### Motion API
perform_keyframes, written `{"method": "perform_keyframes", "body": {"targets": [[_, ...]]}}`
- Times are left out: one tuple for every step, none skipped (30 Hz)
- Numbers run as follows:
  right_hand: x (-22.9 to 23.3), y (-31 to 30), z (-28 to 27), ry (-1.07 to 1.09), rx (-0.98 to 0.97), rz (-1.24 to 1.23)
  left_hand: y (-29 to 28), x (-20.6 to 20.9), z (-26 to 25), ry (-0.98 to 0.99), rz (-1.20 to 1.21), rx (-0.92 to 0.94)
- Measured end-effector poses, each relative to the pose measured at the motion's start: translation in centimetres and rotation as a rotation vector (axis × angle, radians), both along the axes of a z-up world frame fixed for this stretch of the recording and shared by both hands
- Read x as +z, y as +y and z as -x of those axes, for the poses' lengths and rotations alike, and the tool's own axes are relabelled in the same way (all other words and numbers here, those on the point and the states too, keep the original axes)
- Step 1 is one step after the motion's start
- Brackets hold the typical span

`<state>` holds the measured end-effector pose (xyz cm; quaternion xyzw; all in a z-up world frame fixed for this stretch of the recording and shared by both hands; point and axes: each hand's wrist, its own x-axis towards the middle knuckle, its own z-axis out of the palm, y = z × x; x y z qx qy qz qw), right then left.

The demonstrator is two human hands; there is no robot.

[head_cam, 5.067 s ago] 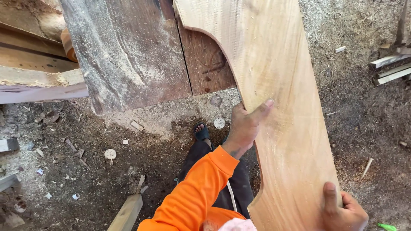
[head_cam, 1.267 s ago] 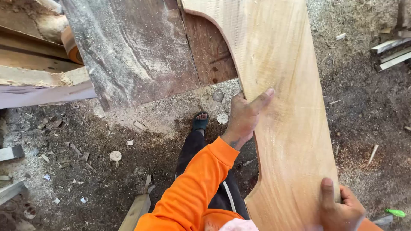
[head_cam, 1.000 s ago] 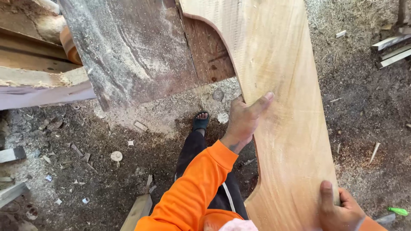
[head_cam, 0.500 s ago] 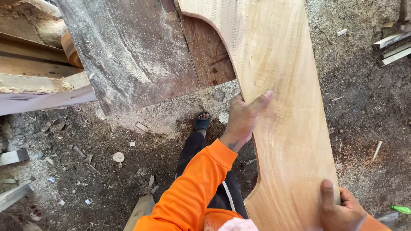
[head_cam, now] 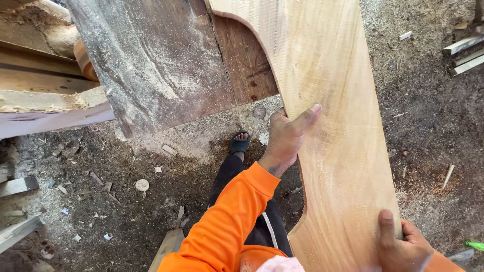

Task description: Cutting a curved shape from a wooden board using a band saw.

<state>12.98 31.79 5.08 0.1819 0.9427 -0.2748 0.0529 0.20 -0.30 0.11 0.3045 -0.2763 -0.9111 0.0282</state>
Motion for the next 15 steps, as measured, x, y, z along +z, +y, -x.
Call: {"method": "perform_keyframes", "body": {"targets": [[-0.18, 0.17, -0.07, 0.007, -0.003, 0.006, -0.07, 0.16, -0.06, -0.018, 0.0, -0.022], [-0.3, 0.3, -0.16, 0.019, -0.01, 0.01, -0.12, 0.35, 0.03, -0.032, -0.003, -0.049], [-0.32, 0.33, -0.2, 0.021, -0.013, 0.009, -0.12, 0.35, 0.09, -0.03, -0.003, -0.052], [-0.35, 0.36, -0.19, 0.015, -0.008, -0.006, -0.14, 0.35, 0.13, -0.024, -0.003, -0.036], [-0.4, 0.41, -0.19, 0.009, -0.003, -0.021, -0.15, 0.34, 0.16, -0.018, -0.002, -0.021], [-0.22, 0.33, -0.27, 0.006, -0.005, -0.024, -0.05, 0.26, 0.05, -0.02, -0.005, -0.023], [-0.04, 0.25, -0.35, 0.001, -0.026, -0.015, 0.04, 0.18, -0.07, -0.013, 0.003, -0.029], [-0.13, 0.03, -0.08, -0.001, -0.043, 0.0, -0.1, 0.08, 0.04, -0.001, 0.017, -0.031], [-0.17, -0.02, 0.04, 0.001, -0.04, 0.003, -0.2, 0.19, 0.16, 0.001, 0.02, -0.029], [-0.05, 0.01, 0.01, 0.003, -0.024, -0.005, -0.19, 0.34, 0.13, -0.019, 0.016, -0.033], [0.07, 0.05, -0.04, 0.005, -0.008, -0.013, -0.17, 0.49, 0.1, -0.038, 0.013, -0.038], [0.1, 0.01, 0.0, 0.004, -0.009, -0.014, -0.12, 0.34, 0.06, -0.039, 0.012, -0.038], [0.14, -0.03, 0.04, -0.012, -0.029, -0.007, -0.08, 0.19, 0.03, -0.025, 0.008, -0.041], [0.06, -0.16, 0.18, -0.026, -0.048, 0.003, -0.13, 0.03, 0.08, -0.009, 0.006, -0.042], [-0.07, -0.11, 0.26, -0.025, -0.048, 0.005, -0.2, 0.11, 0.14, -0.008, 0.008, -0.042]]}}
